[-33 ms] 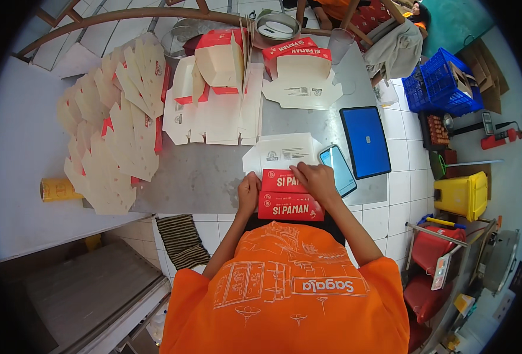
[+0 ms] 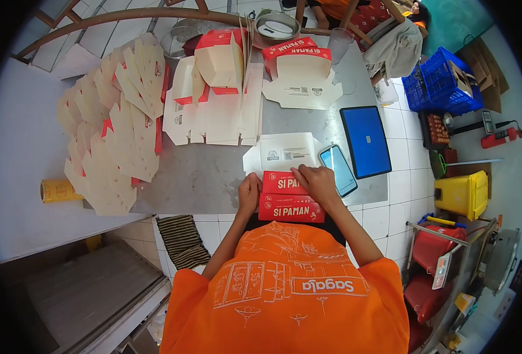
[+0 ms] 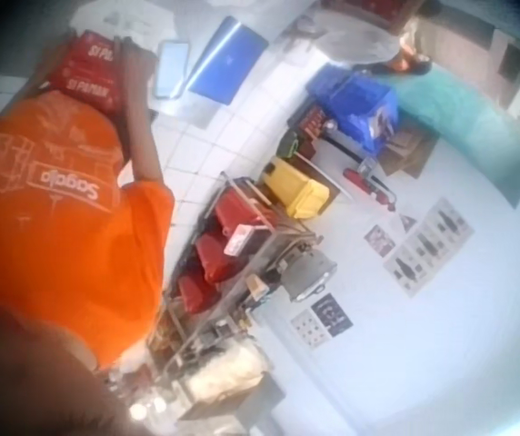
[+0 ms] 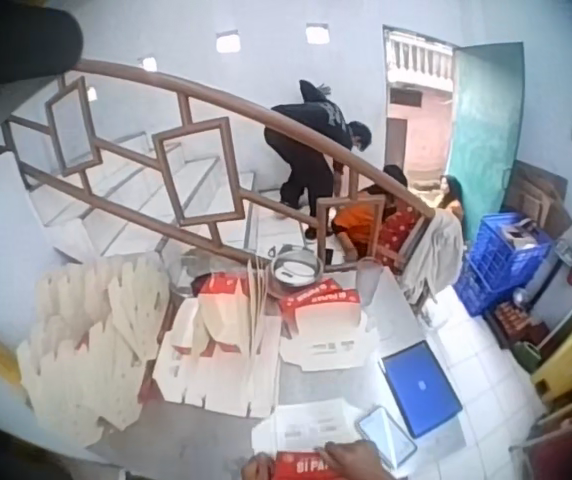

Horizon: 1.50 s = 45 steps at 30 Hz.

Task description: The person assembles cardboard food containers by hand, folding the flaps to form boxes and stacking them on the workspace.

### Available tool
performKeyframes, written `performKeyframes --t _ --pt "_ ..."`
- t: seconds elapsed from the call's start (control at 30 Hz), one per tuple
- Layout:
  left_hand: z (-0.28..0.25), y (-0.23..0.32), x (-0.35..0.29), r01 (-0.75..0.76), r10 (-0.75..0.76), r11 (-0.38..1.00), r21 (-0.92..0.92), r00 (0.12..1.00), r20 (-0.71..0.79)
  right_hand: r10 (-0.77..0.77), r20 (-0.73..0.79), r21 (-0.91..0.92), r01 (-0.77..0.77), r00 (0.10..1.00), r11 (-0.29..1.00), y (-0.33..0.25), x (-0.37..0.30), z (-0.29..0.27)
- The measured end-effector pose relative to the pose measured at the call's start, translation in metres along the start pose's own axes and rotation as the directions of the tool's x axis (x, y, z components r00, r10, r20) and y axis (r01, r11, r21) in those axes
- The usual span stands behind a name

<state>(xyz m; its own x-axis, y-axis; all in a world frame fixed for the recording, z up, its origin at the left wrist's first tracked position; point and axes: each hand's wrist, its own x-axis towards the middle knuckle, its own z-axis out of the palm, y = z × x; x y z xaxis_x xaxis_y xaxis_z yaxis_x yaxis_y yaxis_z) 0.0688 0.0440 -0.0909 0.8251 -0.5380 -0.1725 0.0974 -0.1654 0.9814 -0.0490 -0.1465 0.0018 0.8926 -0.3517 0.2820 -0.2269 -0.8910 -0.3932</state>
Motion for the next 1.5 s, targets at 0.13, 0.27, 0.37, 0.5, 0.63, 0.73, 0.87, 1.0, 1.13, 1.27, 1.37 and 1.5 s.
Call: performKeyframes --t 0.13,0.27,0.37,0.5,0.63,0.73,0.87,1.0,1.13,1.27,1.37,1.5 --pt "-0.003 0.006 -0.004 -0.045 0.043 0.999 0.023 0.996 0.073 0.140 0.147 0.006 -0.142 0.979 0.990 0.001 0.001 0.002" --pt "-0.001 0.002 -0.008 -0.034 0.033 0.999 0.013 0.995 0.090 0.054 0.158 0.112 -0.072 0.986 0.991 -0.024 0.021 0.006" --pt "0.005 0.004 -0.009 -0.035 0.036 0.998 -0.047 0.999 0.038 0.020 0.254 0.103 -0.048 0.967 0.994 -0.035 0.033 0.014" --pt "0.001 -0.005 -0.012 -0.011 0.012 0.999 -0.033 1.000 0.014 0.039 0.375 0.098 -0.082 0.926 0.992 -0.035 0.037 0.022" --pt "0.005 0.000 -0.015 0.015 -0.015 0.997 -0.078 1.000 0.006 0.062 0.462 0.064 -0.103 0.885 0.993 -0.033 0.033 0.022" --pt "0.011 0.001 -0.012 0.024 -0.025 0.996 -0.083 1.000 -0.013 0.022 0.440 0.219 -0.132 0.897 0.967 -0.034 0.031 0.014" --pt "0.006 0.003 -0.006 -0.008 0.006 1.000 -0.026 0.998 -0.058 0.081 0.234 0.326 -0.157 0.969 0.932 -0.034 0.028 -0.001" --pt "0.007 0.051 0.006 -0.192 0.209 0.975 0.113 0.963 -0.171 0.462 -0.235 0.475 -0.313 0.855 0.822 -0.017 -0.016 -0.021" --pt "0.042 0.120 0.021 -0.591 0.534 0.692 0.415 0.805 0.257 0.675 -0.066 0.703 -0.446 0.734 0.554 -0.014 -0.074 -0.020" --pt "0.100 0.137 0.013 -0.698 0.373 0.617 0.363 0.666 0.646 0.584 0.179 0.818 -0.449 0.792 0.359 -0.009 -0.100 -0.008" --pt "0.106 0.128 0.016 -0.702 0.192 0.558 0.443 0.629 0.753 0.471 0.223 0.790 -0.441 0.854 0.426 0.005 -0.108 0.002" --pt "0.095 0.117 0.024 -0.739 0.200 0.546 0.395 0.572 0.795 0.427 0.271 0.863 -0.414 0.863 0.289 0.008 -0.100 0.001"
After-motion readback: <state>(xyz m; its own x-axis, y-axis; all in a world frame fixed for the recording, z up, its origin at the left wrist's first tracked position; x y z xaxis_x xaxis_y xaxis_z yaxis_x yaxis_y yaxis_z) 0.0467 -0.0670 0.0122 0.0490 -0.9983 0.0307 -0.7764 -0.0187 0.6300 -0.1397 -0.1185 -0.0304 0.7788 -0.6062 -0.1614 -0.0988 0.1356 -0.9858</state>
